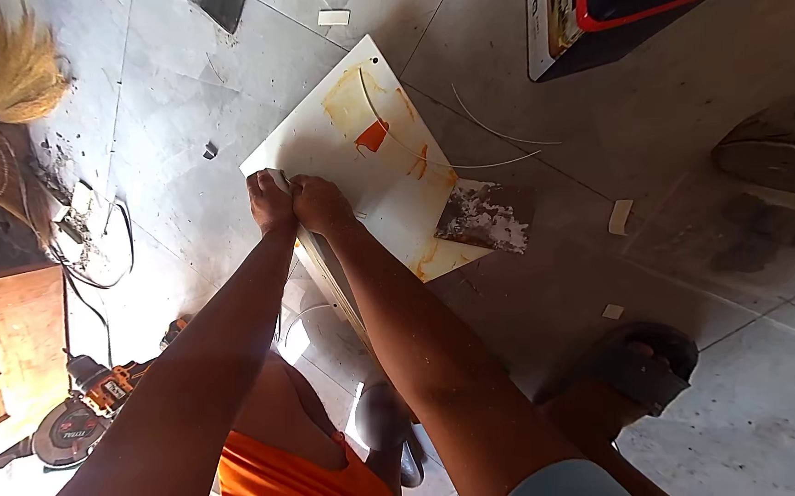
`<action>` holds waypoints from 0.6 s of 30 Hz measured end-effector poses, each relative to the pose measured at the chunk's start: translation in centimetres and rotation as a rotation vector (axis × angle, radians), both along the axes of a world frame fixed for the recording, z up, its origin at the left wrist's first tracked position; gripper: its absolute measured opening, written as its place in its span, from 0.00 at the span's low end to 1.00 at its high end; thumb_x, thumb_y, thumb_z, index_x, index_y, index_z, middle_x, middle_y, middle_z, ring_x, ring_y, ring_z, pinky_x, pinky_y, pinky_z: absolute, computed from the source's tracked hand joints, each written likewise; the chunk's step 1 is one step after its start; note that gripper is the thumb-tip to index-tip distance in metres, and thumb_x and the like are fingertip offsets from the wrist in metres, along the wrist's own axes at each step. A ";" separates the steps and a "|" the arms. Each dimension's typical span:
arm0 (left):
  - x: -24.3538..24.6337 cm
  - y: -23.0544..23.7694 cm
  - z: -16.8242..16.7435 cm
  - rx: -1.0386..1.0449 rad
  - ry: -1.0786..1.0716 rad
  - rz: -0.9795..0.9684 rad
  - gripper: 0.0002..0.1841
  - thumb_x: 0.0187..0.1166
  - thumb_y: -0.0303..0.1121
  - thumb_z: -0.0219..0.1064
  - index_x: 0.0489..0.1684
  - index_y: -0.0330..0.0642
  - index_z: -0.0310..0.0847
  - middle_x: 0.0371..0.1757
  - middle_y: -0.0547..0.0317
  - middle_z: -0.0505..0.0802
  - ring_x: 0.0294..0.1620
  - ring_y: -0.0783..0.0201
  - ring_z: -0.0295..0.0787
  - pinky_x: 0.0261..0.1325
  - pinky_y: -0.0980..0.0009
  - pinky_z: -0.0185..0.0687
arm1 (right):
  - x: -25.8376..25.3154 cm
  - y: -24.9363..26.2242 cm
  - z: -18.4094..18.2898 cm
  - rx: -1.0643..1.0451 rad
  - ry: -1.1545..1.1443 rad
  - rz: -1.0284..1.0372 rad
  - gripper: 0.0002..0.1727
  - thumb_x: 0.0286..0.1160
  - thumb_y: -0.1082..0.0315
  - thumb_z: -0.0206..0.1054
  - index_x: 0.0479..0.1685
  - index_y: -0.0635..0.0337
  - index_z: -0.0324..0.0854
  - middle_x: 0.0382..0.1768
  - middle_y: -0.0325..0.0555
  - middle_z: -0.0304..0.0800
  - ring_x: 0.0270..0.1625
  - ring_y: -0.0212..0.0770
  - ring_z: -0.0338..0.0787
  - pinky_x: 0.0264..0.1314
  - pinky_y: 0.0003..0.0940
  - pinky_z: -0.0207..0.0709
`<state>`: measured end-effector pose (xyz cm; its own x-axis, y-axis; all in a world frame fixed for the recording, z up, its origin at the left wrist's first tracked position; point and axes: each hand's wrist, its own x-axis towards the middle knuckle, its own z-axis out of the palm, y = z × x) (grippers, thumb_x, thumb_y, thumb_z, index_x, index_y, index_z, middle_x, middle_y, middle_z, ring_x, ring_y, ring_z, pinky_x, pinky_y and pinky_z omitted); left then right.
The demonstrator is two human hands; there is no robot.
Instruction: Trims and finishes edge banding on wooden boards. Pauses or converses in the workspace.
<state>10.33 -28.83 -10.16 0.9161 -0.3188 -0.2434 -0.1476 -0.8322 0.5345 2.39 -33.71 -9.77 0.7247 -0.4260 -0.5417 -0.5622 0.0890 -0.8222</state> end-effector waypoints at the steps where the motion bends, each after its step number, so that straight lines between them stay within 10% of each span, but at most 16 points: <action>1: 0.0 0.1 0.0 -0.004 -0.001 0.002 0.25 0.97 0.44 0.37 0.73 0.41 0.75 0.69 0.46 0.87 0.71 0.56 0.83 0.74 0.50 0.74 | 0.1 0.0 0.0 0.009 0.004 0.001 0.25 0.96 0.61 0.41 0.79 0.55 0.78 0.72 0.54 0.86 0.77 0.52 0.83 0.76 0.56 0.75; 18: -0.1 0.1 0.4 0.018 -0.016 -0.051 0.26 0.96 0.42 0.34 0.77 0.40 0.74 0.76 0.48 0.84 0.80 0.58 0.77 0.81 0.53 0.68 | -4.0 3.3 0.4 0.084 0.008 -0.040 0.25 0.96 0.62 0.42 0.77 0.58 0.80 0.69 0.56 0.88 0.76 0.53 0.84 0.77 0.54 0.73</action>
